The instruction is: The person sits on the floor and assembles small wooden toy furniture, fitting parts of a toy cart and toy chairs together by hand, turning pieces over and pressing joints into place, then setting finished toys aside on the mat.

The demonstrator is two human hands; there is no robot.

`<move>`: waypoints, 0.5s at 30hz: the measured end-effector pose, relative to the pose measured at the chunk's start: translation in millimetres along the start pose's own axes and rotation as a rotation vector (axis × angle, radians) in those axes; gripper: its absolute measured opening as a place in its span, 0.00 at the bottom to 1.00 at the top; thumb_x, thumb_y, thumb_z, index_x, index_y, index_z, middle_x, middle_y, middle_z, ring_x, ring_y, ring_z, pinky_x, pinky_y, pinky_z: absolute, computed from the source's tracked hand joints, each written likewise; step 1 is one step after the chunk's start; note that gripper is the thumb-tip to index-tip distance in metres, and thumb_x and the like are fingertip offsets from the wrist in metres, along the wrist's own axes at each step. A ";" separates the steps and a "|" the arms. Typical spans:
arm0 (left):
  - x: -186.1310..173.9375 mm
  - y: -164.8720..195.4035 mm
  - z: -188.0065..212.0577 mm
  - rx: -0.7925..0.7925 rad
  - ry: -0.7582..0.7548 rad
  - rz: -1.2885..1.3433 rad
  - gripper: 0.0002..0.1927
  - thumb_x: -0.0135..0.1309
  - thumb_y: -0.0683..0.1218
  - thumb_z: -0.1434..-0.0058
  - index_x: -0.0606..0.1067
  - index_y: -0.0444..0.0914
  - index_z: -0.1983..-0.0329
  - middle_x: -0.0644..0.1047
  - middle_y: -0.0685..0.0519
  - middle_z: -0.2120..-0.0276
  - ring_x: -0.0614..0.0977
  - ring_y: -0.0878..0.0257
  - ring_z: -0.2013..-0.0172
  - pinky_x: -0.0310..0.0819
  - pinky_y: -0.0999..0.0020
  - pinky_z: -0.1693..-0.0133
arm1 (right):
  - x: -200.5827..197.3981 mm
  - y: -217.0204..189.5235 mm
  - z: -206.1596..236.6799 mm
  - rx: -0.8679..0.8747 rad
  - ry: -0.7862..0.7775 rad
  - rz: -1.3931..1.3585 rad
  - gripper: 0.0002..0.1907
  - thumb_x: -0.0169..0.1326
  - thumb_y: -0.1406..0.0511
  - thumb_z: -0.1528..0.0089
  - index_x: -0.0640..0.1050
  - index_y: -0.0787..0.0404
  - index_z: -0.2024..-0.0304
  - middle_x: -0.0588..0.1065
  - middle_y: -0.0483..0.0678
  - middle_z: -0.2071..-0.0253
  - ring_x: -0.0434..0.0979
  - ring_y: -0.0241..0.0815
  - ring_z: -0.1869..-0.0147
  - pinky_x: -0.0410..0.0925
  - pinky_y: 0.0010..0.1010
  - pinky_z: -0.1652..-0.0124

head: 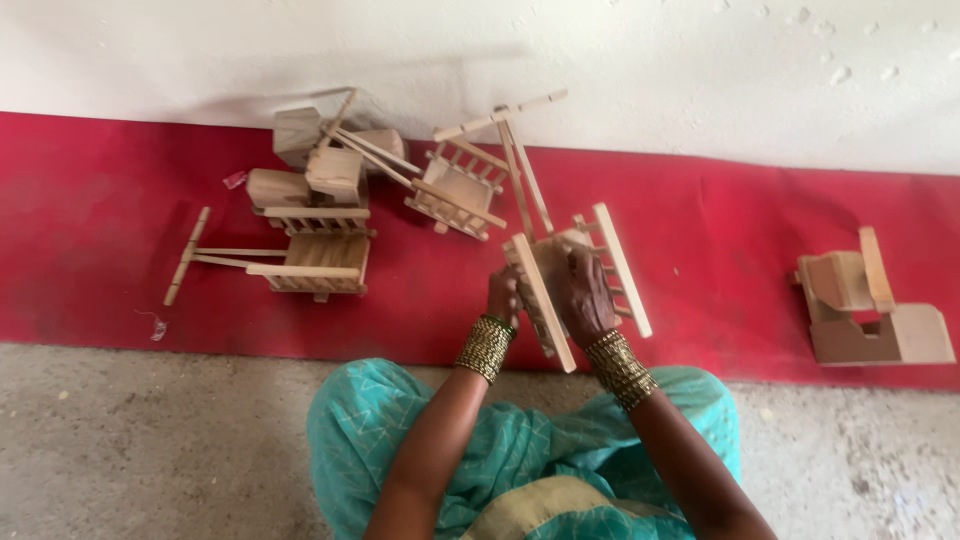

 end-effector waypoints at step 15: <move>6.6 9.0 5.0 0.110 -0.051 -0.047 0.14 0.51 0.47 0.38 0.78 0.32 0.58 0.79 0.50 0.70 0.80 0.61 0.70 0.77 0.67 0.67 | 3.0 -3.5 10.0 0.021 0.014 0.086 0.17 0.64 0.67 0.44 0.76 0.62 0.54 0.74 0.50 0.62 0.75 0.43 0.61 0.74 0.32 0.69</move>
Point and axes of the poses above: each hand's wrist, its own z-axis away from the middle knuckle, its own x-axis out of the palm, y = z × x, the point moved 5 cm from there along -z, towards the middle knuckle
